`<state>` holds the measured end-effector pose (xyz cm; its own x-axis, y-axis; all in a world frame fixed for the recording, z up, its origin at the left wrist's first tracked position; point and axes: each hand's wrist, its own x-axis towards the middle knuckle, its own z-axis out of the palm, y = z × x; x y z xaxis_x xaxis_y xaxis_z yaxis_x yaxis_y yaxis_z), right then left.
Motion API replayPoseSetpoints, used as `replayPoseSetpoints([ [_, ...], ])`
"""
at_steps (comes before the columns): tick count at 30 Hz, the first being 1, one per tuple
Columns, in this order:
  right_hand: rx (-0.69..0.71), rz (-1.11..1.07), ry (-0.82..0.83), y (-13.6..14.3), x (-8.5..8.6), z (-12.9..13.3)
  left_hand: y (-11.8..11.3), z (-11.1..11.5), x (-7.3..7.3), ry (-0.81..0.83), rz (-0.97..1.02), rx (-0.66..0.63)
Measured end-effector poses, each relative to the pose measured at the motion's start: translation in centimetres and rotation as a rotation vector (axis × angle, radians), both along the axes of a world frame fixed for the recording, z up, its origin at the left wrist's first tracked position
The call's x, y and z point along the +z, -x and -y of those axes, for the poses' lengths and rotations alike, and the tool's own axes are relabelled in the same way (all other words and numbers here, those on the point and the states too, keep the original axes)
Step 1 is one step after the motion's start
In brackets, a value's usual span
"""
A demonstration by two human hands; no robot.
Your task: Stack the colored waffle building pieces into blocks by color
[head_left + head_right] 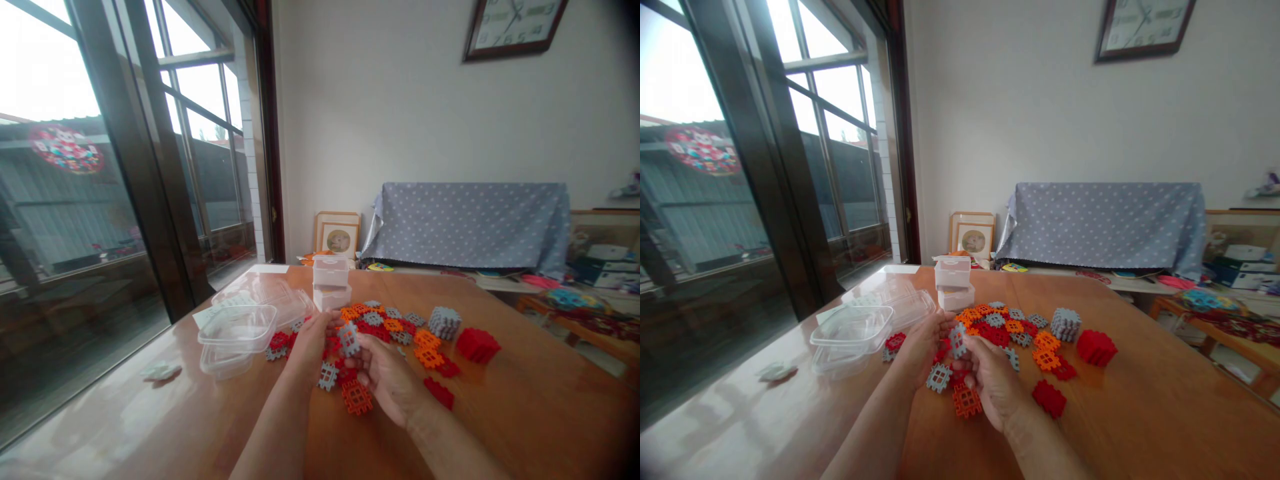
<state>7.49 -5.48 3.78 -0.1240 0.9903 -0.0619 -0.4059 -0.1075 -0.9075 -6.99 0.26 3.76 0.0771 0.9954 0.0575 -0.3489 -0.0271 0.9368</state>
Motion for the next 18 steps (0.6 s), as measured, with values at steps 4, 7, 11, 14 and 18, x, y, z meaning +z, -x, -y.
replayPoseSetpoints([
  [4, 0.020, -0.172, 0.056, -2.0, 0.7, 0.5, -1.4, 1.7, 0.8, -0.020, 0.028, -0.261],
  [7, 0.003, -0.174, 0.061, -2.8, 0.8, 0.9, -2.1, 2.4, 1.0, -0.032, 0.031, -0.301],
  [11, -0.036, -0.094, 0.012, -3.4, 0.5, 1.5, -2.5, 2.2, 0.6, -0.028, 0.056, -0.306],
  [14, -0.092, -0.001, -0.041, -3.9, 0.1, 1.6, -2.9, 1.9, 0.0, 0.004, 0.073, -0.254],
  [18, -0.235, 0.251, -0.160, -4.8, -0.5, 1.1, -3.5, 1.8, -0.5, -0.011, 0.087, -0.256],
])
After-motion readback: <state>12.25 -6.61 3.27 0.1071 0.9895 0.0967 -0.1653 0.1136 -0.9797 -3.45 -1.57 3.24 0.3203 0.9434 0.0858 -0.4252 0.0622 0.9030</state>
